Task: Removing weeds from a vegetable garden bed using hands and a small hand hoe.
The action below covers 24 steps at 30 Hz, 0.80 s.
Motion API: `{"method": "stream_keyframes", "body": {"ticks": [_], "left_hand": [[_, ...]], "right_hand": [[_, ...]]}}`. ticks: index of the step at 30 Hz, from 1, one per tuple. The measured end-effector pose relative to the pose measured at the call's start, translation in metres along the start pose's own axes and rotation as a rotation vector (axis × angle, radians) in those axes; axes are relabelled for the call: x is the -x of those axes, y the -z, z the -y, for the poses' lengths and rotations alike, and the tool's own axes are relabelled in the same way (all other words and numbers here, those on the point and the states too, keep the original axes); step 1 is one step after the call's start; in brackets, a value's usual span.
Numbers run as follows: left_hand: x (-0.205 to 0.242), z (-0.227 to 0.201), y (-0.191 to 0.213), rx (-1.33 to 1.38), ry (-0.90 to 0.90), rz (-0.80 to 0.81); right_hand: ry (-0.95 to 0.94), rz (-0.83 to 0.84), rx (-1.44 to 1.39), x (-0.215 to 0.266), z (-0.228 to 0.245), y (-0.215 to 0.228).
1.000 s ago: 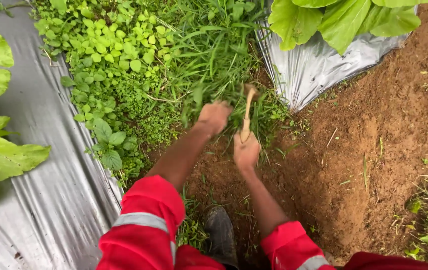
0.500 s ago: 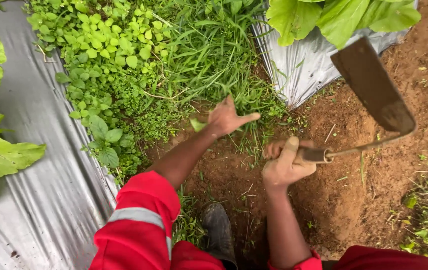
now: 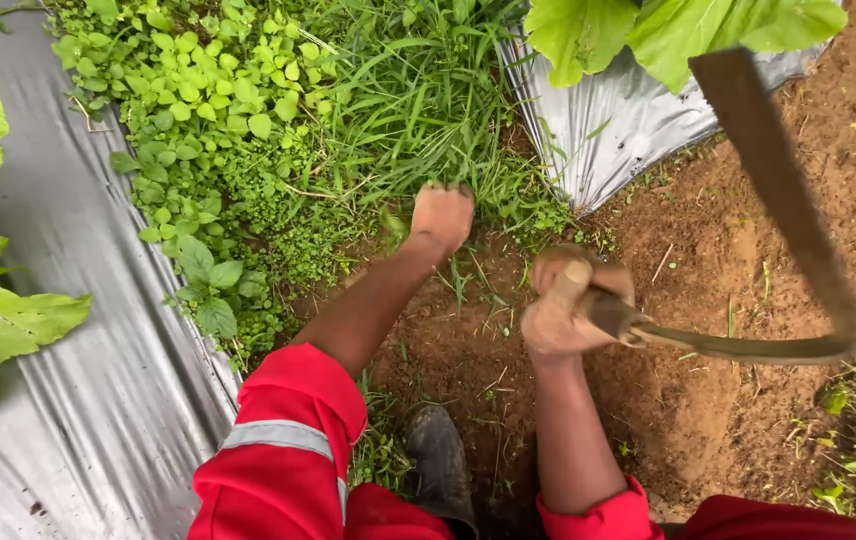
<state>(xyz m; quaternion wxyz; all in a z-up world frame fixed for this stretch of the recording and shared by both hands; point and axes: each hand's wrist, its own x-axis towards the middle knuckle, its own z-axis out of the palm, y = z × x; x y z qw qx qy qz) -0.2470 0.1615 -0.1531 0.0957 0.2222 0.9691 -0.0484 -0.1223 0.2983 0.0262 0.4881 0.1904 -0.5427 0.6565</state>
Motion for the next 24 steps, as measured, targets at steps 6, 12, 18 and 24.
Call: {"method": "stream_keyframes", "body": {"ticks": [6, 12, 18, 24], "left_hand": [[0.008, -0.001, 0.006, -0.077, -0.038, 0.022], [0.023, 0.000, 0.015, -0.126, -0.031, 0.133], [0.026, 0.002, -0.002, -0.109, -0.036, 0.009], [0.028, 0.001, 0.003, -0.098, -0.025, -0.066]], "right_hand": [[-0.692, 0.046, 0.694, 0.113, -0.041, -0.010], [-1.150, 0.108, 0.893, 0.128, -0.037, 0.016], [-0.541, 0.041, 0.589, 0.078, -0.034, -0.007], [-0.109, 0.073, 0.068, 0.045, -0.053, -0.029]]}}
